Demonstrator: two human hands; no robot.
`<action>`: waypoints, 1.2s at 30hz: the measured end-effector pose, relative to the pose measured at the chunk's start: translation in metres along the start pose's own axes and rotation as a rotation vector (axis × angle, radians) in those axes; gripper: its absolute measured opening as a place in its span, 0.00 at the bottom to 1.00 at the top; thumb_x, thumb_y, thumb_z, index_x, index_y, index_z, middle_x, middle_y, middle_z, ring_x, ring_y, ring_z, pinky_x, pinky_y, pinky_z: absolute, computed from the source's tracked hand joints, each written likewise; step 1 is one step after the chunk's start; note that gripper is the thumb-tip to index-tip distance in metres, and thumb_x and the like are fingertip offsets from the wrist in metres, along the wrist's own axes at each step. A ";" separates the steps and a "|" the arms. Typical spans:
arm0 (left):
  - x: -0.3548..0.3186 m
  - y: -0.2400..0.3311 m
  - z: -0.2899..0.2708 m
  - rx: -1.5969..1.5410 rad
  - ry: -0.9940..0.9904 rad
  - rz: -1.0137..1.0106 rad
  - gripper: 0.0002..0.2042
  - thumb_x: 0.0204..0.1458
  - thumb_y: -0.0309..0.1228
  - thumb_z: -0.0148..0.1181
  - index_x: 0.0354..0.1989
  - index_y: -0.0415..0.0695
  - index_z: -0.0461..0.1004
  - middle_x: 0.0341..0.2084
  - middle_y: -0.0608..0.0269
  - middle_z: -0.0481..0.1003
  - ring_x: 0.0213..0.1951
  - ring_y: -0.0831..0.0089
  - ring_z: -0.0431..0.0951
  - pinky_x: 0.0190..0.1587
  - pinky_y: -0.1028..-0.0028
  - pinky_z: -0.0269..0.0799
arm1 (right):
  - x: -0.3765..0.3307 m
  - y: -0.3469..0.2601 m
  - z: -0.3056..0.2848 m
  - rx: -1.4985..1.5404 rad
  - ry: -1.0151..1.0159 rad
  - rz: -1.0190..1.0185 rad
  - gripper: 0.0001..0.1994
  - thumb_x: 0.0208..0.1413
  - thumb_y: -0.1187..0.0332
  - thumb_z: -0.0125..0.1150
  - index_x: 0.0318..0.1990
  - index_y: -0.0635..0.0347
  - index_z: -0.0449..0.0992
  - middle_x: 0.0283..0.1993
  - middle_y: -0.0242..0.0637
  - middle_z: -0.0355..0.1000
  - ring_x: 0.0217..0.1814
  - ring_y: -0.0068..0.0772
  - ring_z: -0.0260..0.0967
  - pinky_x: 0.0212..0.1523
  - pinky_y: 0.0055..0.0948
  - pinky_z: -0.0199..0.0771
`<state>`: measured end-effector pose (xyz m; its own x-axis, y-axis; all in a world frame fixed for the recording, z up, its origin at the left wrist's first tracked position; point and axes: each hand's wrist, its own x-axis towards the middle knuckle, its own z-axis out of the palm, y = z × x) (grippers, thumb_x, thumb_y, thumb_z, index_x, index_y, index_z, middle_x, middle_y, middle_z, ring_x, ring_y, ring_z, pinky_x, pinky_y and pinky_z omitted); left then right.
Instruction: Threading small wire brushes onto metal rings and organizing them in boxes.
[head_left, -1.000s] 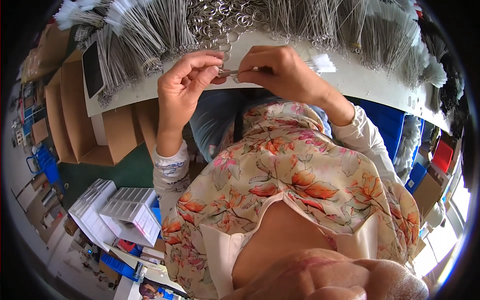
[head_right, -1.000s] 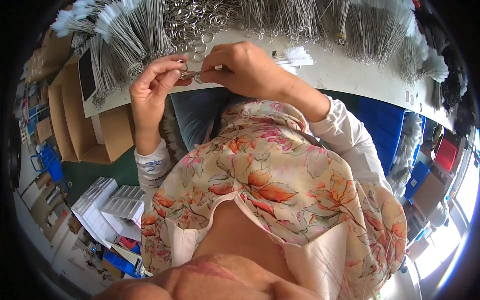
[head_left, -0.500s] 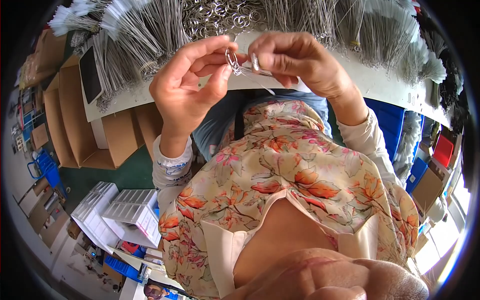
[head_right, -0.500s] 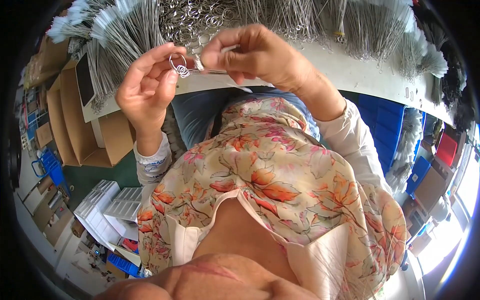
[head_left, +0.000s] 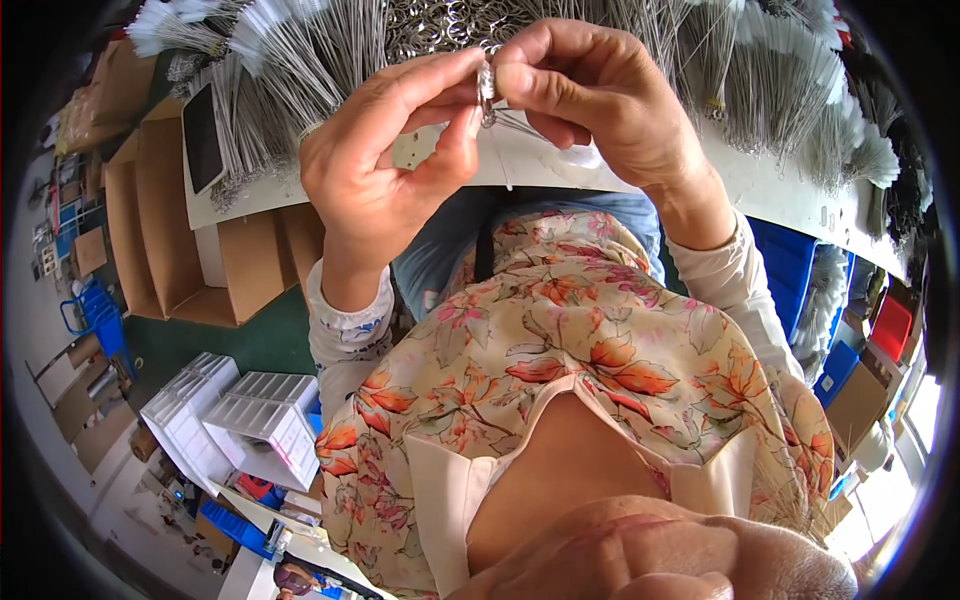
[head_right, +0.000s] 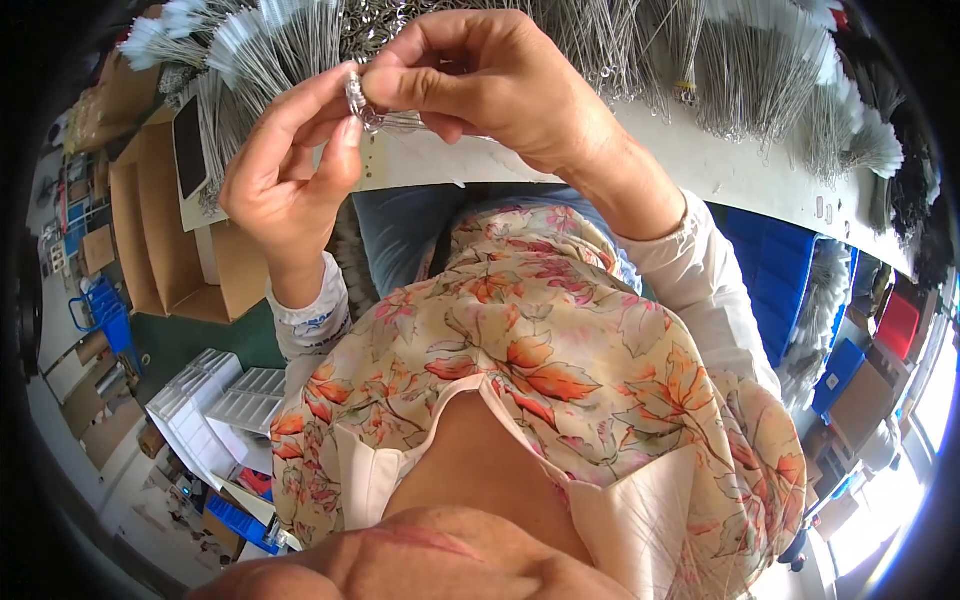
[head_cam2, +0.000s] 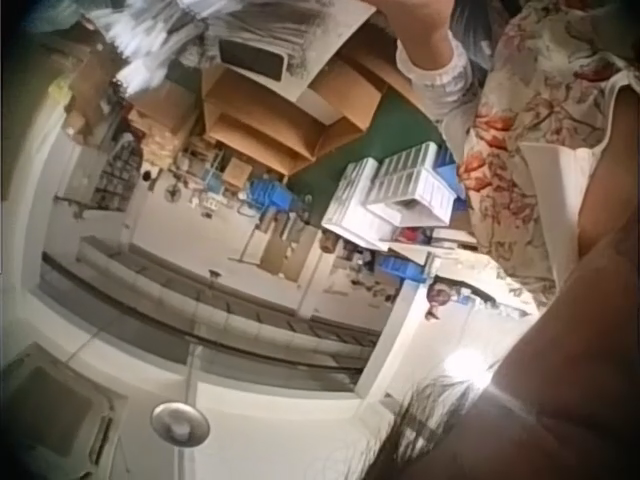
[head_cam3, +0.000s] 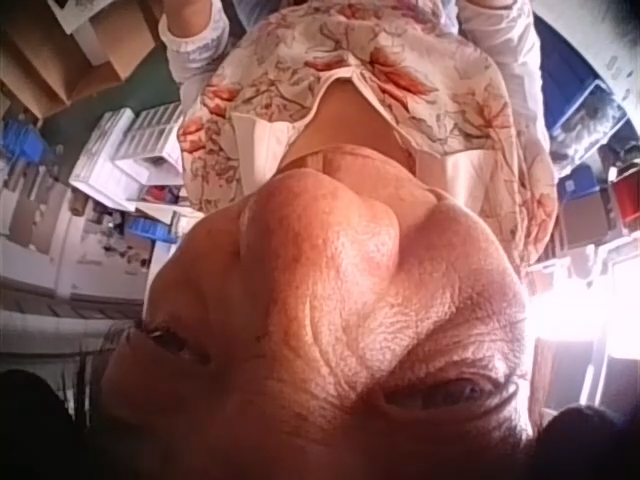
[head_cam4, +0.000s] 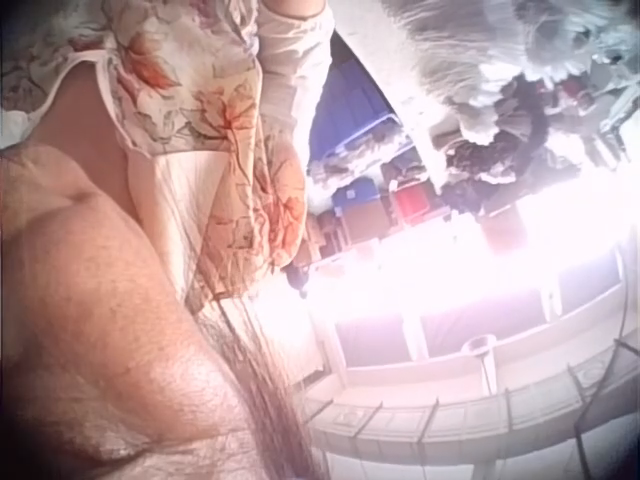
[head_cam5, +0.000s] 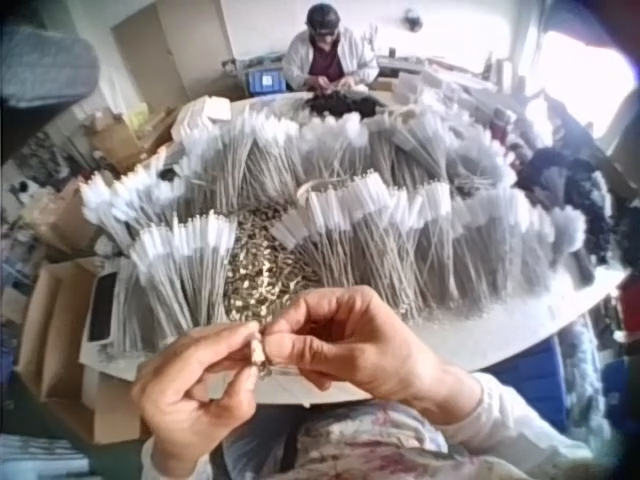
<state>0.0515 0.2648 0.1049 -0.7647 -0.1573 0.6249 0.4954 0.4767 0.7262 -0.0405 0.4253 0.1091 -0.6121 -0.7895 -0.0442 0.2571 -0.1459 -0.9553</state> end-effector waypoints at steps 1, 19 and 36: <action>0.001 0.001 0.000 -0.010 -0.006 -0.019 0.15 0.40 0.13 0.60 0.40 0.34 0.75 0.35 0.56 0.77 0.33 0.73 0.80 0.36 0.79 0.77 | 0.000 -0.002 -0.001 -0.057 -0.032 -0.002 0.08 0.53 0.66 0.60 0.36 0.62 0.75 0.23 0.25 0.67 0.19 0.12 0.56 0.18 0.13 0.54; -0.048 0.089 -0.062 -0.445 0.304 -0.491 0.07 0.57 0.27 0.49 0.37 0.35 0.69 0.25 0.66 0.69 0.21 0.84 0.64 0.24 0.83 0.61 | 0.019 -0.025 0.074 -0.115 -0.578 -0.222 0.04 0.51 0.79 0.58 0.36 0.68 0.72 0.27 0.30 0.66 0.22 0.15 0.61 0.21 0.14 0.60; -0.112 0.155 -0.067 0.548 0.463 -0.529 0.05 0.55 0.25 0.52 0.35 0.36 0.71 0.23 0.65 0.71 0.18 0.84 0.66 0.20 0.83 0.60 | 0.043 -0.005 0.135 -0.199 -1.029 -0.352 0.03 0.49 0.79 0.60 0.33 0.65 0.75 0.26 0.31 0.65 0.20 0.15 0.62 0.20 0.15 0.60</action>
<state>0.2414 0.2985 0.1668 -0.5353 -0.7515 0.3857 -0.2328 0.5702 0.7878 0.0327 0.3120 0.1510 0.3103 -0.8553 0.4150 0.0092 -0.4338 -0.9010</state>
